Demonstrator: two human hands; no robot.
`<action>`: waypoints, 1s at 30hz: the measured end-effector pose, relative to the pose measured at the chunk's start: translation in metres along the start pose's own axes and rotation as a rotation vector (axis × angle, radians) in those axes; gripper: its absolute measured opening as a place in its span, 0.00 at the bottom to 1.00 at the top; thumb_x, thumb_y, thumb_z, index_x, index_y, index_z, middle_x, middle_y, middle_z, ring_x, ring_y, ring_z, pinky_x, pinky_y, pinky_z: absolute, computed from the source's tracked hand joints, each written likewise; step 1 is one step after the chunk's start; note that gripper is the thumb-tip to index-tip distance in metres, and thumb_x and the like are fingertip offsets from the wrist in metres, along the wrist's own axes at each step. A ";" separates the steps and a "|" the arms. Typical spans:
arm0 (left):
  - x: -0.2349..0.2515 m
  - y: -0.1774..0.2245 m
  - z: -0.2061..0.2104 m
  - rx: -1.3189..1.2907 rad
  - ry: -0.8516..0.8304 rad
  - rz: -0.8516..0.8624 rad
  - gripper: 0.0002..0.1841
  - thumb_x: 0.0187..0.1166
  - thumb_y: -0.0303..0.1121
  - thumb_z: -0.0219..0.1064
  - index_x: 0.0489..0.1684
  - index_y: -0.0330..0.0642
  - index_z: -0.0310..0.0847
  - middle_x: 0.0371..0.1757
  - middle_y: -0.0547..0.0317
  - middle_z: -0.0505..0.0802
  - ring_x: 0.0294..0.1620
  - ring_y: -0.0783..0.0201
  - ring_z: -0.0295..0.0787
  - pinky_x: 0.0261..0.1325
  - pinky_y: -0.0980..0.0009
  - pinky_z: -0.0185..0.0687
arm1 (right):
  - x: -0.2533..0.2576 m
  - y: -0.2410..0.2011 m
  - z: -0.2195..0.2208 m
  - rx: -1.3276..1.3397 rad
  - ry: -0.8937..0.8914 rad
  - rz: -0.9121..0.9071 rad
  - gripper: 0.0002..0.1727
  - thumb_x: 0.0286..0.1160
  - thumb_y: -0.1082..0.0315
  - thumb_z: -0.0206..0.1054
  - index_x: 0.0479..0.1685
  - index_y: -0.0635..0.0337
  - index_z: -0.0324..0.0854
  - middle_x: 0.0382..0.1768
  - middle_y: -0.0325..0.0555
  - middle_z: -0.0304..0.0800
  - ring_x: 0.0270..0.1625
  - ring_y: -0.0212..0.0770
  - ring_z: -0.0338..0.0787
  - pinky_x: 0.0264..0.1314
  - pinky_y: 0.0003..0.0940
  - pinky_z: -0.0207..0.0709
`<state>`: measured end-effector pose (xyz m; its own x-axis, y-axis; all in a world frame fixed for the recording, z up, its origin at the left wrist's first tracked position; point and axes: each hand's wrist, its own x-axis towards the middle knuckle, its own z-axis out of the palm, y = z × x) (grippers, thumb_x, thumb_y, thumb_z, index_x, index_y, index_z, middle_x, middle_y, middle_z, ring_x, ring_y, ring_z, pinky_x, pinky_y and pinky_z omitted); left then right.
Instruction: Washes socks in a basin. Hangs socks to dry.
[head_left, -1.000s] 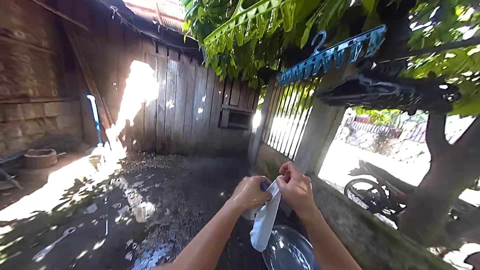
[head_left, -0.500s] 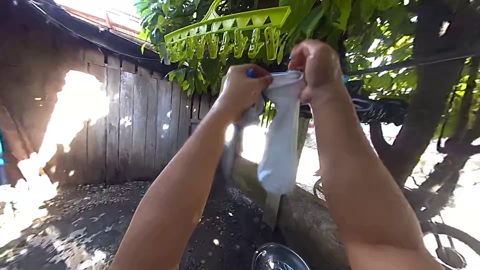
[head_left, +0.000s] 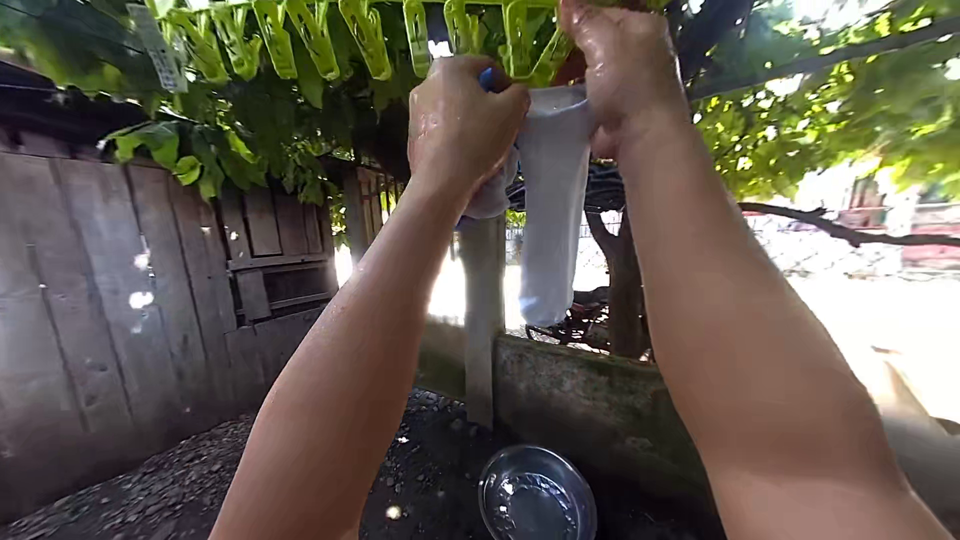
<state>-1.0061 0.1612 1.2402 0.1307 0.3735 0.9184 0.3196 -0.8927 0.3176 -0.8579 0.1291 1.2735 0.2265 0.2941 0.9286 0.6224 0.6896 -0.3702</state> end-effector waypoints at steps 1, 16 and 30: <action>-0.003 -0.001 0.001 0.009 0.020 0.000 0.11 0.79 0.42 0.68 0.45 0.48 0.90 0.40 0.58 0.91 0.42 0.62 0.87 0.47 0.53 0.80 | -0.003 -0.001 0.000 -0.001 -0.014 -0.009 0.19 0.92 0.55 0.55 0.54 0.60 0.85 0.46 0.44 0.88 0.48 0.36 0.89 0.55 0.40 0.84; -0.077 -0.043 0.036 -0.594 0.153 -0.146 0.16 0.89 0.47 0.61 0.44 0.44 0.86 0.31 0.68 0.90 0.27 0.74 0.87 0.33 0.73 0.88 | -0.050 0.017 -0.043 -0.185 -0.164 -0.185 0.26 0.89 0.48 0.57 0.71 0.60 0.77 0.62 0.46 0.84 0.63 0.32 0.85 0.69 0.36 0.79; -0.162 -0.159 -0.028 -1.015 0.133 -0.562 0.31 0.92 0.61 0.37 0.42 0.51 0.83 0.22 0.71 0.87 0.21 0.76 0.84 0.27 0.75 0.85 | -0.234 0.028 0.119 -0.156 -0.230 -0.413 0.10 0.81 0.68 0.67 0.45 0.67 0.89 0.40 0.51 0.89 0.40 0.33 0.89 0.42 0.23 0.84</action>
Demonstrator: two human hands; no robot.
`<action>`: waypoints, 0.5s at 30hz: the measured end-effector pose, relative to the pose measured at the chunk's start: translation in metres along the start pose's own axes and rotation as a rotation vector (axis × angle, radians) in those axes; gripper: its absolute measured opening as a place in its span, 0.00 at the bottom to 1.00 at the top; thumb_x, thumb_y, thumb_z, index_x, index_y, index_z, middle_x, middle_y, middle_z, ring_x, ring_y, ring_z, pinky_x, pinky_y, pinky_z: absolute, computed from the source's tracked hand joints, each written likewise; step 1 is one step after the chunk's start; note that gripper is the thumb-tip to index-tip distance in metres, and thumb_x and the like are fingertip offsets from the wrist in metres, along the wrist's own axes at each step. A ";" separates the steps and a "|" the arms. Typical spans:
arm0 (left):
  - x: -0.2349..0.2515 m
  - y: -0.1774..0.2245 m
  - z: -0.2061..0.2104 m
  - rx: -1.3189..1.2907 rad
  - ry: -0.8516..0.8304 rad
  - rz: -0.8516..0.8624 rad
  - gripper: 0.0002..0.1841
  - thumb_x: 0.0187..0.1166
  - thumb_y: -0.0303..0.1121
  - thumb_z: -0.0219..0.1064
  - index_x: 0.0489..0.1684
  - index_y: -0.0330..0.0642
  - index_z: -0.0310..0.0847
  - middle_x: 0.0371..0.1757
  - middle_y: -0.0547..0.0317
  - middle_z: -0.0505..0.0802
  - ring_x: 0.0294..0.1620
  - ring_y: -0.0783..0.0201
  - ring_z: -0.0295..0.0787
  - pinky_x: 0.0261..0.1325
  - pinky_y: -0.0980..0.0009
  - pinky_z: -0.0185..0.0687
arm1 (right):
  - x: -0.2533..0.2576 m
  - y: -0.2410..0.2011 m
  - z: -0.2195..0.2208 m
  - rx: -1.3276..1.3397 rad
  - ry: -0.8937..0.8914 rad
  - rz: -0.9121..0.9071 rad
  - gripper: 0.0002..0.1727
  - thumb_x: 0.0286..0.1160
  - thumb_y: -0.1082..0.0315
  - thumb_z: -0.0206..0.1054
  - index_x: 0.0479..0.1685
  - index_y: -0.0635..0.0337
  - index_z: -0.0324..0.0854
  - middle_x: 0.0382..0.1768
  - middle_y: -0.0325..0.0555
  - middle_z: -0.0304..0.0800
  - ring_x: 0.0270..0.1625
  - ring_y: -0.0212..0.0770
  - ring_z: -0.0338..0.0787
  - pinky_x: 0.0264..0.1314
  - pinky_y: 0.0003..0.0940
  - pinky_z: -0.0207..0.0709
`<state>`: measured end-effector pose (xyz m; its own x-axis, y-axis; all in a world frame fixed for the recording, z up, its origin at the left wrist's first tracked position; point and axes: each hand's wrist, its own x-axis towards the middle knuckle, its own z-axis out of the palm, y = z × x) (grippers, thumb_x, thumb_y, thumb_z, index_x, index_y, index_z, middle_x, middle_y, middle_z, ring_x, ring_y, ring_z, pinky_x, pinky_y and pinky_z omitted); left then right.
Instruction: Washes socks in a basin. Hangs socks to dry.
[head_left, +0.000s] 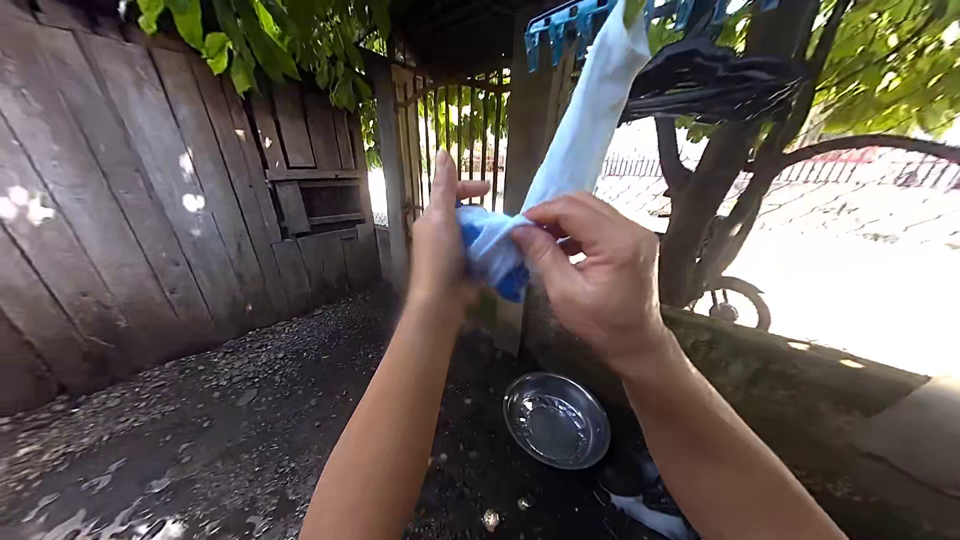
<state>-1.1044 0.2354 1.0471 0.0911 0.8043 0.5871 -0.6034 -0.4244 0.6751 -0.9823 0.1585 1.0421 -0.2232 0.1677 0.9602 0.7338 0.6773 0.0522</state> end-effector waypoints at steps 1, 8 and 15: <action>-0.002 0.000 -0.011 -0.019 -0.029 -0.033 0.34 0.90 0.65 0.34 0.41 0.51 0.83 0.24 0.70 0.88 0.23 0.75 0.86 0.29 0.74 0.86 | 0.005 -0.004 0.008 0.013 0.016 0.038 0.10 0.83 0.68 0.66 0.46 0.66 0.87 0.37 0.49 0.90 0.36 0.32 0.88 0.40 0.23 0.82; -0.002 -0.010 -0.066 -0.217 0.038 -0.122 0.26 0.91 0.57 0.48 0.63 0.43 0.77 0.47 0.56 0.92 0.47 0.63 0.92 0.52 0.62 0.91 | 0.038 -0.007 0.052 0.087 0.018 0.228 0.10 0.86 0.66 0.62 0.47 0.64 0.85 0.37 0.41 0.91 0.34 0.25 0.90 0.37 0.23 0.86; -0.011 -0.013 -0.088 -0.067 -0.133 0.004 0.20 0.90 0.50 0.56 0.71 0.52 0.76 0.52 0.67 0.91 0.49 0.72 0.90 0.53 0.70 0.89 | 0.048 -0.007 0.067 0.179 -0.142 0.353 0.07 0.82 0.70 0.63 0.49 0.60 0.85 0.41 0.38 0.91 0.38 0.25 0.90 0.44 0.25 0.87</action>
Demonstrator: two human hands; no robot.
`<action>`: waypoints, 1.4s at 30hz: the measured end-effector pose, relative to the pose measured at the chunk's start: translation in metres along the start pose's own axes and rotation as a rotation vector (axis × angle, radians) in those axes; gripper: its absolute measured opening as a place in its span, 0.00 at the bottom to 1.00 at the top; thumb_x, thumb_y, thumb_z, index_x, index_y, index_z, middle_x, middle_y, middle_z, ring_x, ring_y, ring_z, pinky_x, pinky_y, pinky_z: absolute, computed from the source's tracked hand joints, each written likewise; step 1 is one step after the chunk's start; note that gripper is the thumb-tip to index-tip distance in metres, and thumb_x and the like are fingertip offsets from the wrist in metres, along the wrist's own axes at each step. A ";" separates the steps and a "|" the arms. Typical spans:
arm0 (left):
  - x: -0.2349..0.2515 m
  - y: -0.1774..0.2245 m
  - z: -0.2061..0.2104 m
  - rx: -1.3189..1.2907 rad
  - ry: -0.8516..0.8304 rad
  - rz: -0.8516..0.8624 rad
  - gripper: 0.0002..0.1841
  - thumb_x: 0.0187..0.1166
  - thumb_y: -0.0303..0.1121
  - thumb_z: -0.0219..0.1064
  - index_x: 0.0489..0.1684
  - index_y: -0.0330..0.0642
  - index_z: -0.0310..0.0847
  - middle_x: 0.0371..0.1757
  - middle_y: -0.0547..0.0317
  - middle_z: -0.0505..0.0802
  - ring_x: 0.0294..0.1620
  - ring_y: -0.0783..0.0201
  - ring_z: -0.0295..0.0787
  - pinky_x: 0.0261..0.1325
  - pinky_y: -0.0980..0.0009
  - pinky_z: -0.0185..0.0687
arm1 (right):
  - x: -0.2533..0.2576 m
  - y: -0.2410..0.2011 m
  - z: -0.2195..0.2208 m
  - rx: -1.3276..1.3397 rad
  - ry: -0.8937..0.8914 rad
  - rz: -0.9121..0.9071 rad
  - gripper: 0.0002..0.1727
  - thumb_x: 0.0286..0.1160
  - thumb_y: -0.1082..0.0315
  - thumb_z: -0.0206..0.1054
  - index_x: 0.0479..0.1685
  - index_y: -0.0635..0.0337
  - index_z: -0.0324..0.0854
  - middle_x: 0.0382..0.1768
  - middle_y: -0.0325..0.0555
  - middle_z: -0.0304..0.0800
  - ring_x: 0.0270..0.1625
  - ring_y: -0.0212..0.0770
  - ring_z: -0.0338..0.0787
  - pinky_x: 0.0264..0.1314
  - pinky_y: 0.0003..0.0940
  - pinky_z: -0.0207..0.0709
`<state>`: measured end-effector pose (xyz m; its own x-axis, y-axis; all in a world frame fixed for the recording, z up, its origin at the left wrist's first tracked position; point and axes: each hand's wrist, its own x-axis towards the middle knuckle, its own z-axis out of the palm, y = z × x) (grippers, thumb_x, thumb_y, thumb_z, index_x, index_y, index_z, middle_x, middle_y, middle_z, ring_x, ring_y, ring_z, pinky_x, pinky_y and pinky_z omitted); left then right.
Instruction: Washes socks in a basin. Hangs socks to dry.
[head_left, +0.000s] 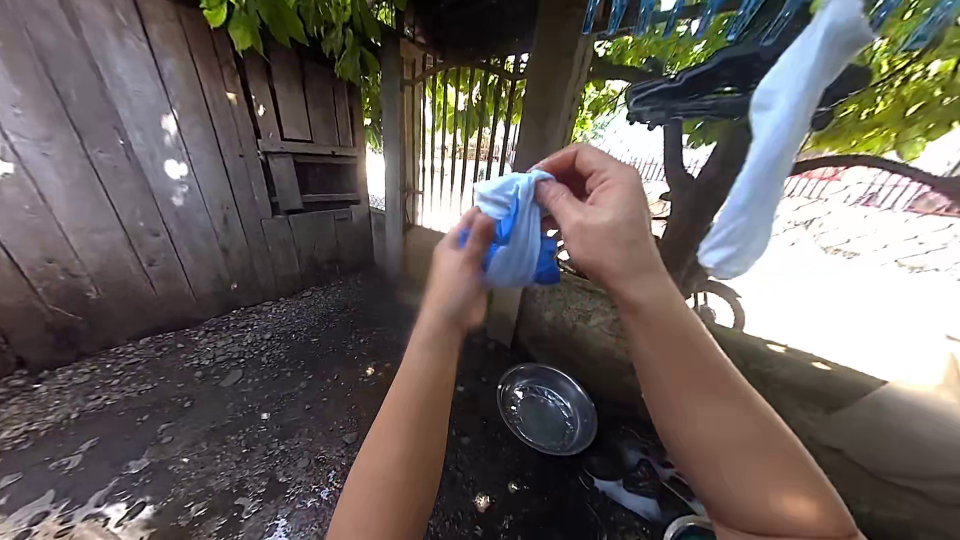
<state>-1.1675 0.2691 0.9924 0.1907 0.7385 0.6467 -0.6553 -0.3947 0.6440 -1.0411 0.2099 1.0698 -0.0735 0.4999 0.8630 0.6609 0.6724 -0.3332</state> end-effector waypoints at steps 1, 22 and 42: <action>-0.001 -0.001 0.002 0.006 -0.007 0.017 0.16 0.88 0.45 0.61 0.67 0.51 0.79 0.49 0.67 0.92 0.46 0.73 0.90 0.51 0.70 0.90 | 0.001 0.002 0.003 -0.012 0.011 0.000 0.07 0.81 0.70 0.64 0.49 0.60 0.86 0.40 0.38 0.92 0.38 0.24 0.90 0.44 0.25 0.86; 0.005 -0.029 -0.032 0.112 0.127 -0.201 0.24 0.92 0.55 0.48 0.66 0.48 0.80 0.36 0.67 0.90 0.32 0.75 0.87 0.37 0.73 0.87 | 0.023 0.021 0.017 0.440 -0.101 0.349 0.10 0.87 0.77 0.52 0.60 0.59 0.71 0.39 0.39 0.87 0.36 0.32 0.92 0.37 0.31 0.90; 0.015 0.007 -0.155 0.724 0.575 -0.107 0.31 0.68 0.37 0.80 0.72 0.41 0.73 0.47 0.53 0.90 0.40 0.63 0.88 0.48 0.61 0.86 | -0.020 0.089 0.067 0.873 -0.218 0.502 0.07 0.90 0.71 0.51 0.54 0.52 0.73 0.35 0.34 0.89 0.36 0.29 0.91 0.45 0.29 0.89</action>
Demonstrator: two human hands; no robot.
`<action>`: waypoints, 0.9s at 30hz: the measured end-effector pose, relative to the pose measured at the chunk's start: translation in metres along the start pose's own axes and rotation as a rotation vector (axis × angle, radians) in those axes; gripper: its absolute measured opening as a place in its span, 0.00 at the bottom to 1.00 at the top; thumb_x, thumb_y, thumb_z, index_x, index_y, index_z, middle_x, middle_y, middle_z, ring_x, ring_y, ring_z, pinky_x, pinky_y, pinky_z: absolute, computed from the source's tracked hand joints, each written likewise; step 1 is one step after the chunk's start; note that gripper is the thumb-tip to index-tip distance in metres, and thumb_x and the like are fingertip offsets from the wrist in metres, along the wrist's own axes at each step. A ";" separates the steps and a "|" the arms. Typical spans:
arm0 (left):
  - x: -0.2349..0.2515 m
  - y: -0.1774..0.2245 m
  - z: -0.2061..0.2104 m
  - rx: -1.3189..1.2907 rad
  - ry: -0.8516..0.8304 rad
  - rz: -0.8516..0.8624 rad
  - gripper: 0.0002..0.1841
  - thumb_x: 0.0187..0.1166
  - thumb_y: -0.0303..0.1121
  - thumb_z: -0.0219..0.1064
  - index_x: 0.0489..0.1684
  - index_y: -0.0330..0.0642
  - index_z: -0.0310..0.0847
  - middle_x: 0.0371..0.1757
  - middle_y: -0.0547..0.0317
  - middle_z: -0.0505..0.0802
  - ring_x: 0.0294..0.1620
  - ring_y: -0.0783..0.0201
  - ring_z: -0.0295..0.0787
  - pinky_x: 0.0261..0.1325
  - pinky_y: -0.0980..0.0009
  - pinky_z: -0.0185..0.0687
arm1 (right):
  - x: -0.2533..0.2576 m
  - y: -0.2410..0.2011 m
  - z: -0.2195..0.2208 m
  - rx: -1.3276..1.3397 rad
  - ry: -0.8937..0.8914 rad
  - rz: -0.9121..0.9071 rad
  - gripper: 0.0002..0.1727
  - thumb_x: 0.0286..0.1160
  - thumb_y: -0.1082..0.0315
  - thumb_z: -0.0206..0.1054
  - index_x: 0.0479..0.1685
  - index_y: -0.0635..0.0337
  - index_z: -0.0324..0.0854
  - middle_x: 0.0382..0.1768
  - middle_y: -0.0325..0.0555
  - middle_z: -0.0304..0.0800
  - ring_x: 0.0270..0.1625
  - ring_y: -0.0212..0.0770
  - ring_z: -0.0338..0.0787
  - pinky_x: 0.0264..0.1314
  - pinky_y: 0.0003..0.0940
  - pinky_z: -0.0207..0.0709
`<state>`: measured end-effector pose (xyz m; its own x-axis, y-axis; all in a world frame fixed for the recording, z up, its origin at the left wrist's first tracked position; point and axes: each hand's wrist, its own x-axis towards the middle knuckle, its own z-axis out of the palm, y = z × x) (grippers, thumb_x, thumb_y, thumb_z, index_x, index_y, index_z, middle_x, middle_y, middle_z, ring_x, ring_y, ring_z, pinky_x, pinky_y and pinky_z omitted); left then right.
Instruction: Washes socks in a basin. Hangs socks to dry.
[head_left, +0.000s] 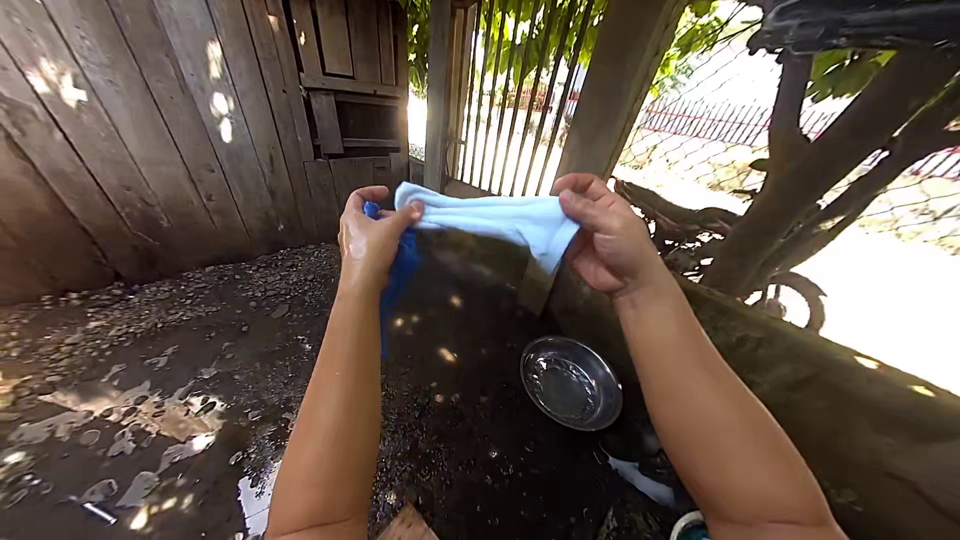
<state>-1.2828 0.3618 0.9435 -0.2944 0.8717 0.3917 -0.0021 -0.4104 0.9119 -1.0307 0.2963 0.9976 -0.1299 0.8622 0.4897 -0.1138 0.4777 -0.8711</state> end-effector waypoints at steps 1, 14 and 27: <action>-0.001 -0.005 -0.001 0.065 -0.006 0.005 0.35 0.67 0.38 0.81 0.75 0.41 0.72 0.49 0.51 0.90 0.42 0.60 0.88 0.50 0.56 0.85 | 0.003 -0.002 0.005 0.006 -0.002 0.014 0.07 0.91 0.70 0.50 0.53 0.52 0.73 0.34 0.34 0.89 0.35 0.29 0.91 0.44 0.28 0.89; -0.023 0.077 0.045 0.515 -0.517 0.394 0.08 0.80 0.37 0.71 0.44 0.43 0.90 0.36 0.56 0.91 0.38 0.62 0.86 0.48 0.54 0.79 | 0.021 -0.035 0.018 -0.731 -0.070 0.100 0.27 0.73 0.80 0.68 0.73 0.63 0.69 0.42 0.48 0.86 0.34 0.34 0.88 0.39 0.31 0.86; -0.016 0.035 0.068 0.783 -0.595 0.309 0.12 0.85 0.35 0.65 0.50 0.36 0.89 0.46 0.38 0.92 0.53 0.39 0.89 0.57 0.35 0.78 | 0.018 0.022 -0.019 -1.198 -0.048 0.136 0.12 0.74 0.75 0.66 0.53 0.64 0.88 0.51 0.59 0.91 0.58 0.60 0.89 0.60 0.66 0.76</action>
<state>-1.2128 0.3521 0.9773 0.3447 0.8367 0.4255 0.6791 -0.5353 0.5023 -1.0172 0.3252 0.9868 -0.1090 0.9227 0.3698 0.8862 0.2587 -0.3843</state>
